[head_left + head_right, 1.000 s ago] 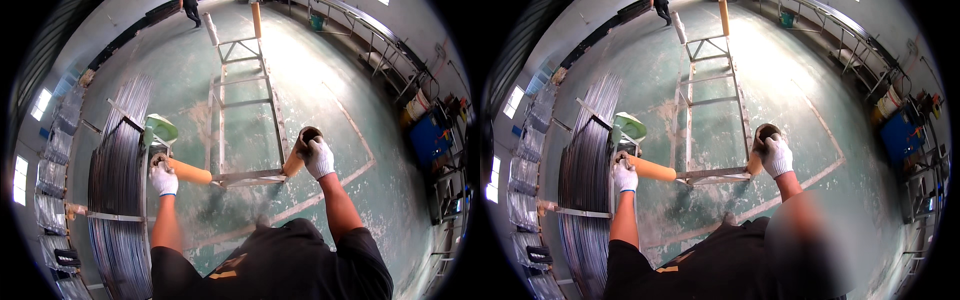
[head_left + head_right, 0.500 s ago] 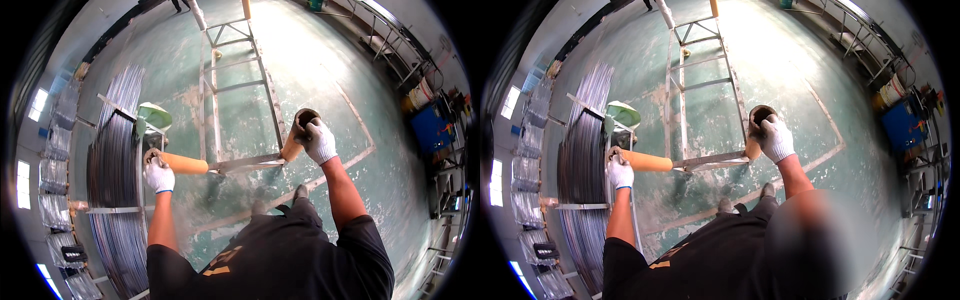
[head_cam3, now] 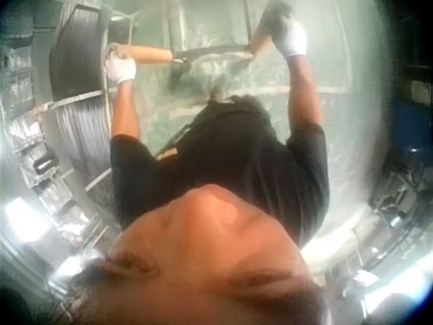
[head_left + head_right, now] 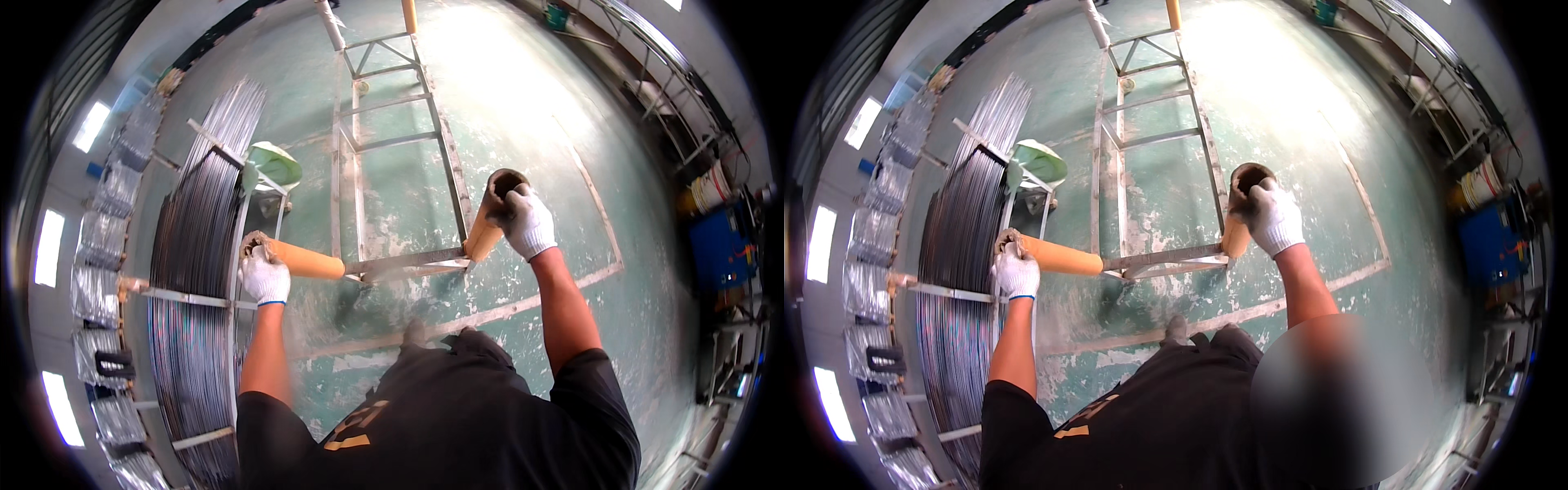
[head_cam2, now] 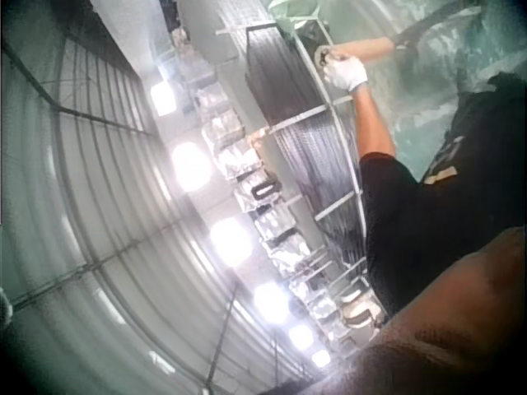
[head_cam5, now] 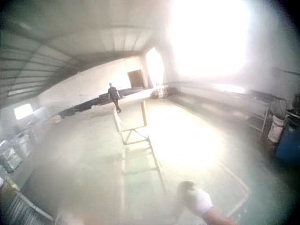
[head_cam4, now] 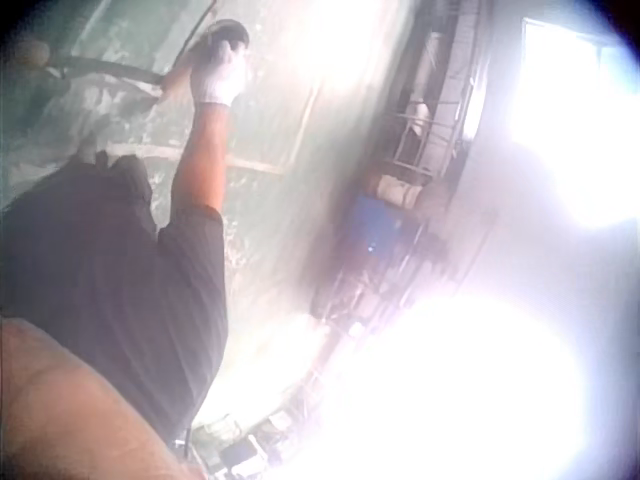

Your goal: The person feeds long metal rods into a bending machine, bends them, and stacks the finished pieces. They then move the stack to a rack and later retrieve a bundle of rods from a rack.

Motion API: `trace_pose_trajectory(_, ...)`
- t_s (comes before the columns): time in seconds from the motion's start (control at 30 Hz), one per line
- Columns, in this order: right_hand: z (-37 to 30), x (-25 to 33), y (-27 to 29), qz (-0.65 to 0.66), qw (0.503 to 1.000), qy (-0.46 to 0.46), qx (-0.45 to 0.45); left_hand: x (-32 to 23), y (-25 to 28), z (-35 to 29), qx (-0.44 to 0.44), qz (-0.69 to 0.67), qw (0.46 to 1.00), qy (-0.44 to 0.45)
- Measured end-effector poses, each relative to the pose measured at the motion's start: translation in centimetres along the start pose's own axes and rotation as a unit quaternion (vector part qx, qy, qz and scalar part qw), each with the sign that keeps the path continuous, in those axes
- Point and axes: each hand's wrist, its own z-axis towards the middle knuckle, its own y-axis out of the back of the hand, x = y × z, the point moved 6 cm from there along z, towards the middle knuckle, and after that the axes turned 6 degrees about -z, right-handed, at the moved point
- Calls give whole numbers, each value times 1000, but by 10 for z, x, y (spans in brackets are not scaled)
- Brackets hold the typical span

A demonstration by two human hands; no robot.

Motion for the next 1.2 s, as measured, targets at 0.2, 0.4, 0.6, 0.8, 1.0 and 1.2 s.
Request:
trace_pose_trajectory(0.2, 0, 11, -8, 23, 998, 40, 39, 36, 9, -57, 16, 47, 995, 83)
trace_pose_trajectory(0.4, -35, -15, 10, -11, 998, 37, 41, 12, 38, -112, 16, 60, 993, 103)
trace_pose_trajectory(0.6, -69, -25, 26, -2, 997, 65, 43, -1, 90, -201, 8, 55, 990, 130)
trace_pose_trajectory(0.8, -128, -25, 55, 4, 996, 85, -25, 11, 109, -246, 42, 25, 991, 127)
trace_pose_trajectory(1.0, -223, -36, 87, -27, 996, 84, -26, -2, 109, -305, -34, 9, 994, 106)
trace_pose_trajectory(1.2, -286, -26, 121, -31, 996, 82, 29, 2, 166, -372, 45, 9, 989, 142)
